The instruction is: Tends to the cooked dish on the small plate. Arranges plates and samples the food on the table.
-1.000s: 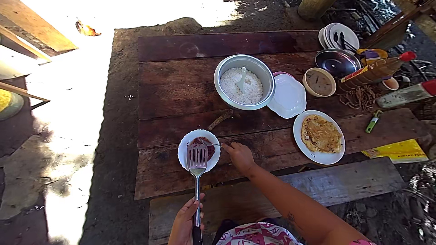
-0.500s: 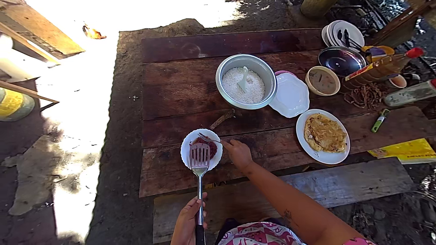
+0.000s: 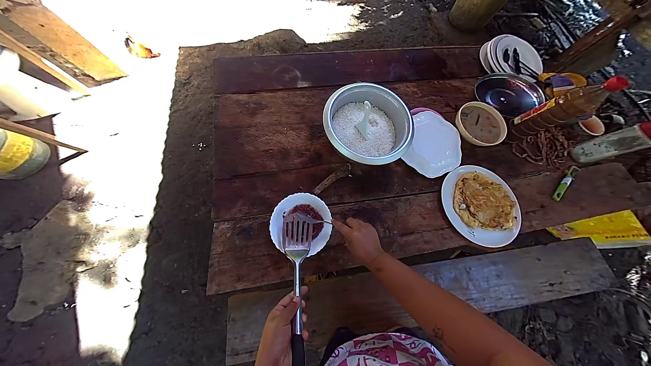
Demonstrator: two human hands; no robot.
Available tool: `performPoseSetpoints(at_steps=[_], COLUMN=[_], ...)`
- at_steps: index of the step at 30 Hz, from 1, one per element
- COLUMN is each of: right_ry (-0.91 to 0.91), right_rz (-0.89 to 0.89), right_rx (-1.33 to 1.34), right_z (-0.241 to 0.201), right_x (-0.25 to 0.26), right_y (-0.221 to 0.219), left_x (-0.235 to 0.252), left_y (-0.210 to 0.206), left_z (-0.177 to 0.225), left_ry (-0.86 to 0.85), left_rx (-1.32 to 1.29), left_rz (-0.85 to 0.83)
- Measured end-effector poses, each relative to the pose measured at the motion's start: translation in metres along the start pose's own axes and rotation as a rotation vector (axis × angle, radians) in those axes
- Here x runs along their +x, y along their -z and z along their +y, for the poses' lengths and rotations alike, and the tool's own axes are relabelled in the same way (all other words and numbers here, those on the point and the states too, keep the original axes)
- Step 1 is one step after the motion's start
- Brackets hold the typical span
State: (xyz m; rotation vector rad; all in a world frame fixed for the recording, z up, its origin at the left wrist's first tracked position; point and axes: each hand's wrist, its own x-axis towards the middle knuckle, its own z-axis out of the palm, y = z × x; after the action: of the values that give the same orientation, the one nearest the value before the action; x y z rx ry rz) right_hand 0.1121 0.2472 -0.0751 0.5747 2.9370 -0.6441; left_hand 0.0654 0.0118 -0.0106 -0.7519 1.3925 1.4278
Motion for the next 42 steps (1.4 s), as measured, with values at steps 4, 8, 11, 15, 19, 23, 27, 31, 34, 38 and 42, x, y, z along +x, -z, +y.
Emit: performPoseSetpoints(at_steps=[4,8,11,15,19,23,27,31,34,38,42], right_ry=[-0.127,-0.032,0.117,0.044,-0.02,0.003,-0.05,-0.144,-0.158,-0.322,-0.405], right_rz=[-0.067,0.037,0.102,-0.014,-0.104,-0.078,-0.097,-0.176,-0.166,-0.247,-0.247], right_rx=[0.016,0.093,0.09,0.053,0.023,0.002,0.067,0.119,0.122,0.243,0.541], right_z=[0.001,-0.007,-0.009,-0.009,-0.01,-0.009,-0.011,-0.009,-0.007,-0.008,0.004], right_x=[0.006,-0.002,-0.013,-0.02,-0.014,-0.01,-0.011,-0.01,-0.008,0.003,0.015], right_y=[0.01,0.015,0.007,0.005,0.012,0.014,0.019,0.025,0.026,0.038,0.042], left_x=[0.0,0.001,0.001,0.0,0.001,0.0,0.0,0.0,-0.002,0.0,0.013], left_y=[0.001,0.004,0.003,0.0,0.001,-0.001,-0.001,-0.001,0.0,0.004,0.023], left_z=[-0.002,-0.002,0.0,0.001,-0.002,0.001,0.003,0.0,0.0,-0.004,-0.011], left_ry=[-0.015,-0.059,-0.071,-0.078,-0.077,-0.097,-0.104,-0.101,-0.1,-0.203,-0.524], left_rx=[0.049,0.058,0.066,0.058,0.061,0.067,0.07,0.064,0.087,0.183,0.555], left_rz=[0.029,0.057,0.065,0.07,0.081,0.091,0.081,0.088,0.072,0.089,0.211])
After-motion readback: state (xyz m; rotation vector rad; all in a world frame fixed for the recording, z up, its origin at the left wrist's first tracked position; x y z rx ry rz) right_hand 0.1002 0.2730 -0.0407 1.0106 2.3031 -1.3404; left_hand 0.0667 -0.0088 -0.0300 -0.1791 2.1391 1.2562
